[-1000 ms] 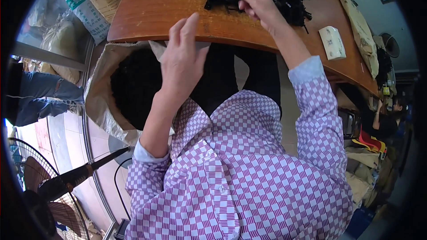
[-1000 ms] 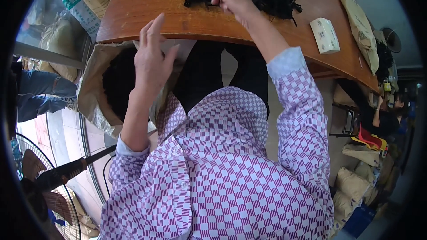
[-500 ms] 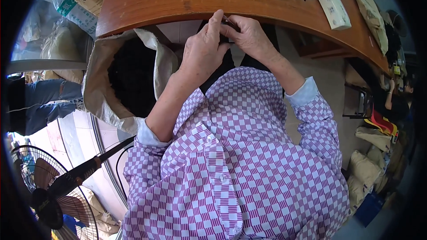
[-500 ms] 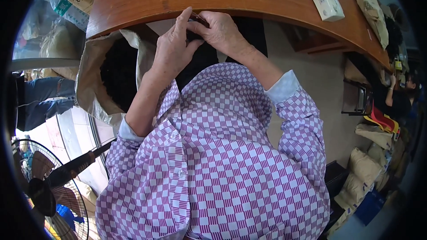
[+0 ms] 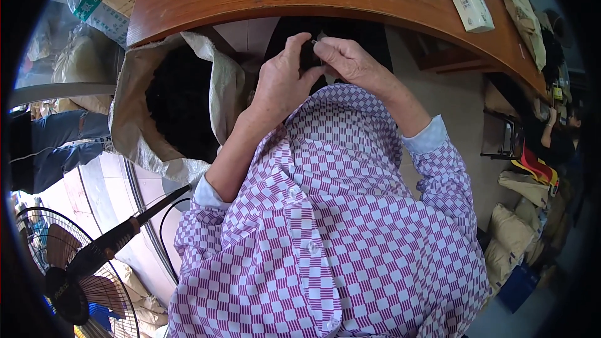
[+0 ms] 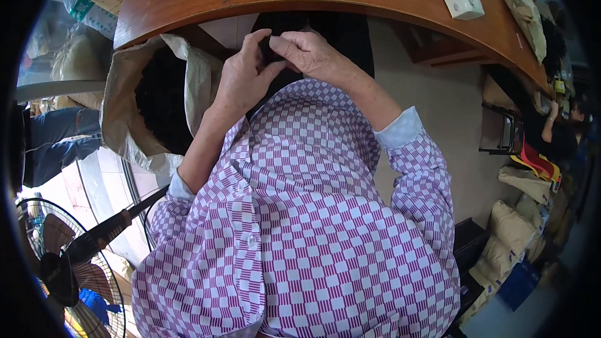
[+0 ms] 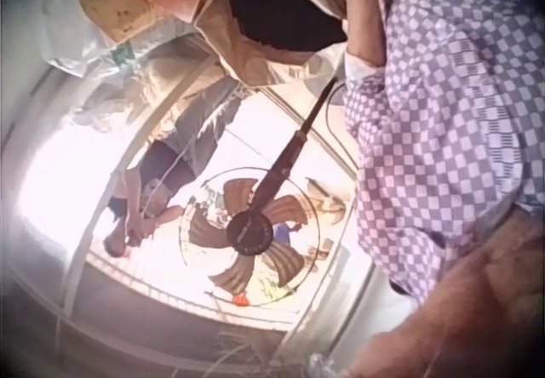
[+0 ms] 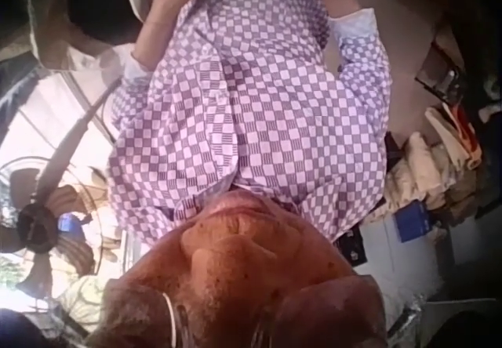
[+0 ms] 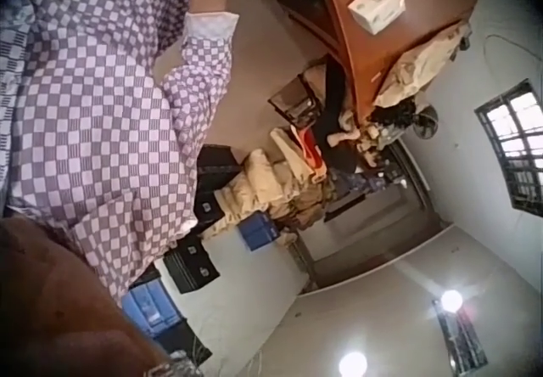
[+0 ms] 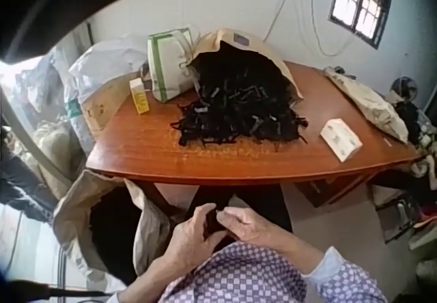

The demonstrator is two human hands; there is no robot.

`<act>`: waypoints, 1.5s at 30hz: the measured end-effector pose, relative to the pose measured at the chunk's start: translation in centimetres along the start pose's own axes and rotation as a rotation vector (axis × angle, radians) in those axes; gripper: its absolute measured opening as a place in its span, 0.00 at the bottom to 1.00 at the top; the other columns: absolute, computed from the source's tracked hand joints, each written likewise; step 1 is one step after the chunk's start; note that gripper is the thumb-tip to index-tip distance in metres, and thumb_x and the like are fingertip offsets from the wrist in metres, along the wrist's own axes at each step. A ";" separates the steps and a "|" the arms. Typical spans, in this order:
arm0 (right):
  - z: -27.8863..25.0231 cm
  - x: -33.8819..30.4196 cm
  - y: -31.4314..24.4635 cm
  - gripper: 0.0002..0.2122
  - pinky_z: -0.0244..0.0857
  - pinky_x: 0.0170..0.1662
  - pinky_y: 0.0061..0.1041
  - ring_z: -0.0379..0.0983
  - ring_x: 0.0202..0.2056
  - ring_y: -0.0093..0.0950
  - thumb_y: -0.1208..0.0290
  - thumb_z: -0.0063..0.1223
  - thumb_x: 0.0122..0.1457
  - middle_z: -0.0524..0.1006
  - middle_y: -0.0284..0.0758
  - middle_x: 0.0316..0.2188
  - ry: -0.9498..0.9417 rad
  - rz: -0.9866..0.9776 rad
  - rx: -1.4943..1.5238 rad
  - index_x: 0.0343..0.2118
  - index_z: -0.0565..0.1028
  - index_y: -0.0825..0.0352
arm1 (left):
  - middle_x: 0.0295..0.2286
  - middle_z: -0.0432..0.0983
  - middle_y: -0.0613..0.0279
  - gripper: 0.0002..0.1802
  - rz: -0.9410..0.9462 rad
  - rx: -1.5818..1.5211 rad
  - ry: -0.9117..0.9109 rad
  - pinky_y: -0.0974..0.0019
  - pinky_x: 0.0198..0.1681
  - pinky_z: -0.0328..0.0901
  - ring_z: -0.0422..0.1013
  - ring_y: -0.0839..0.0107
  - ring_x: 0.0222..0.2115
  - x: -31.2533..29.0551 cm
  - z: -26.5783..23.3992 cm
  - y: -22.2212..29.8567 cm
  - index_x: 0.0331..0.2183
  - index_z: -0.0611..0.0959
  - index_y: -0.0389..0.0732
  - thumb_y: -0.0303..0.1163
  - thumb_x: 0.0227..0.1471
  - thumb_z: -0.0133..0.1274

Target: Assembling or inspecting small black plastic components at a workstation.

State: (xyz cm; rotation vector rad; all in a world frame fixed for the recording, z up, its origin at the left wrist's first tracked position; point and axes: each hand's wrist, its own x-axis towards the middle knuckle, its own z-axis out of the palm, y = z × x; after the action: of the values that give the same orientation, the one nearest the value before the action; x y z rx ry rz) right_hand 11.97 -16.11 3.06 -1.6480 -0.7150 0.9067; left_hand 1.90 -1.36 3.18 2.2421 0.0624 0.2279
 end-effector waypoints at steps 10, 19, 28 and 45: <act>3.4 -0.9 0.0 0.14 0.55 0.24 0.15 0.58 0.21 0.14 0.60 0.38 0.66 0.63 0.25 0.19 0.172 -0.161 0.011 0.35 0.70 0.68 | 0.26 0.73 0.62 0.17 -0.191 -0.743 0.014 0.75 0.28 0.69 0.73 0.78 0.25 -1.1 0.3 -1.9 0.45 0.69 0.37 0.21 0.52 0.50; 4.4 -0.9 0.0 0.12 0.57 0.25 0.17 0.61 0.22 0.16 0.64 0.38 0.66 0.65 0.26 0.19 0.150 -0.139 -0.136 0.32 0.70 0.68 | 0.24 0.73 0.61 0.12 -0.200 -0.620 0.039 0.72 0.25 0.69 0.73 0.77 0.24 -1.5 -0.2 -1.8 0.39 0.68 0.37 0.20 0.52 0.50; 5.0 -0.7 0.7 0.11 0.57 0.23 0.19 0.61 0.20 0.17 0.66 0.39 0.65 0.65 0.28 0.17 0.247 -0.118 -0.236 0.33 0.69 0.69 | 0.27 0.74 0.44 0.15 -0.137 -0.156 0.079 0.58 0.26 0.67 0.73 0.50 0.25 -1.3 -0.1 -0.9 0.39 0.68 0.38 0.20 0.46 0.51; 3.0 -1.8 1.3 0.07 0.50 0.16 0.10 0.58 0.15 0.10 0.69 0.44 0.64 0.73 0.28 0.24 0.340 -0.204 0.408 0.40 0.70 0.65 | 0.29 0.70 0.66 0.19 -0.335 -1.323 0.088 0.81 0.25 0.62 0.69 0.80 0.23 -0.1 -0.6 0.5 0.53 0.68 0.42 0.26 0.59 0.40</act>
State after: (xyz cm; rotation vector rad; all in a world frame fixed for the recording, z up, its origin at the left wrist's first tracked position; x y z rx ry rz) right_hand 8.45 -16.38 1.79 -1.2940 -0.4196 0.5610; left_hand 1.62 -1.22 3.97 0.8843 0.2489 0.1162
